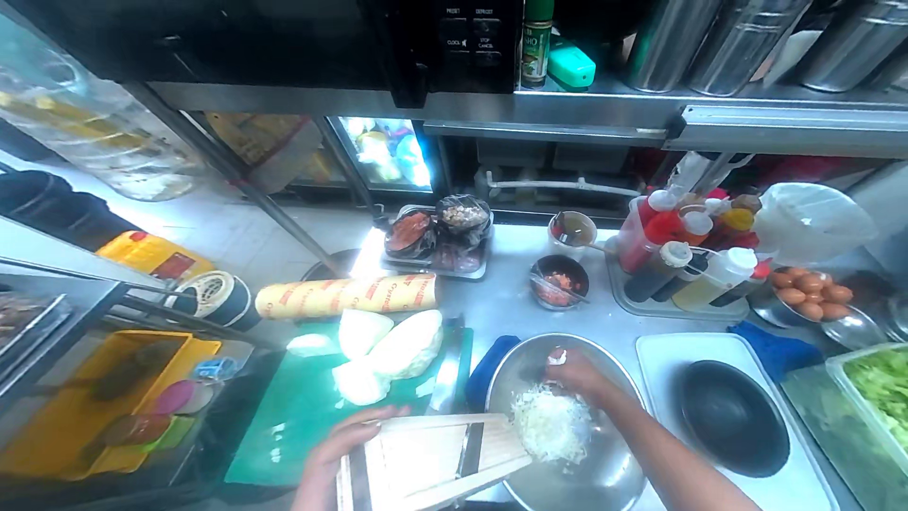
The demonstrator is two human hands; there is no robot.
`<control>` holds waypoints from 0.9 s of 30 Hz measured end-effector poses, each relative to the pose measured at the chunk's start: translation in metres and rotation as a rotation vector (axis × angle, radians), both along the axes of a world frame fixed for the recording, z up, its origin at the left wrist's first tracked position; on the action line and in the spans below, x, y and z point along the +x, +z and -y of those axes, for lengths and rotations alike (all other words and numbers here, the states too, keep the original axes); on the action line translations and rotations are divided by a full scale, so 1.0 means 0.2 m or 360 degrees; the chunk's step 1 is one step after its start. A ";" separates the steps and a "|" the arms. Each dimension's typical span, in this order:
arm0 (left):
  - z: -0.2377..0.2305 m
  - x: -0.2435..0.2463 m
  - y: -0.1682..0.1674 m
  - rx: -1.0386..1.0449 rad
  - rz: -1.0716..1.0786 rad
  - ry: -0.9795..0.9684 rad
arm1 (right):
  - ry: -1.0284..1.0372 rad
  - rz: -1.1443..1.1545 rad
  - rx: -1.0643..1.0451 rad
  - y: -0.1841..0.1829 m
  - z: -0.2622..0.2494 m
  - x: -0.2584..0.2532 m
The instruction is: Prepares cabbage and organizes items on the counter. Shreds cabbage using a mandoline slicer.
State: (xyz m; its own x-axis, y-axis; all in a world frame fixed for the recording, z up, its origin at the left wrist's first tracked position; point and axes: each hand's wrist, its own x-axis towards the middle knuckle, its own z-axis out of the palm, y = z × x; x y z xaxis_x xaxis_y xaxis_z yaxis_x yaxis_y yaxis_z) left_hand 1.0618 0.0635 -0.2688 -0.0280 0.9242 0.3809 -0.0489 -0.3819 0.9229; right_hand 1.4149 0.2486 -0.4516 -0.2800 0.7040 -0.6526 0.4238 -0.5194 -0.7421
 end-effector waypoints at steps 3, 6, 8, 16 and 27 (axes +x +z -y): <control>-0.03 0.02 0.00 -0.0005 -0.0019 -0.0014 | 0.0653 0.0469 0.0460 -0.05 0.00 -0.13; -0.04 0.02 0.01 -0.0004 -0.0087 -0.0020 | 0.1146 0.0937 0.0673 -0.02 0.03 -0.28; -0.04 0.01 0.01 0.0001 -0.0105 -0.0020 | 0.1287 0.1206 0.0618 0.06 0.07 -0.37; 0.03 -0.04 -0.01 -0.0003 -0.0093 0.0053 | 0.1342 0.1394 0.0539 0.03 0.12 -0.44; 0.02 -0.05 0.02 0.0026 -0.0069 0.0037 | 0.0032 -0.0058 0.0128 0.16 0.00 -0.02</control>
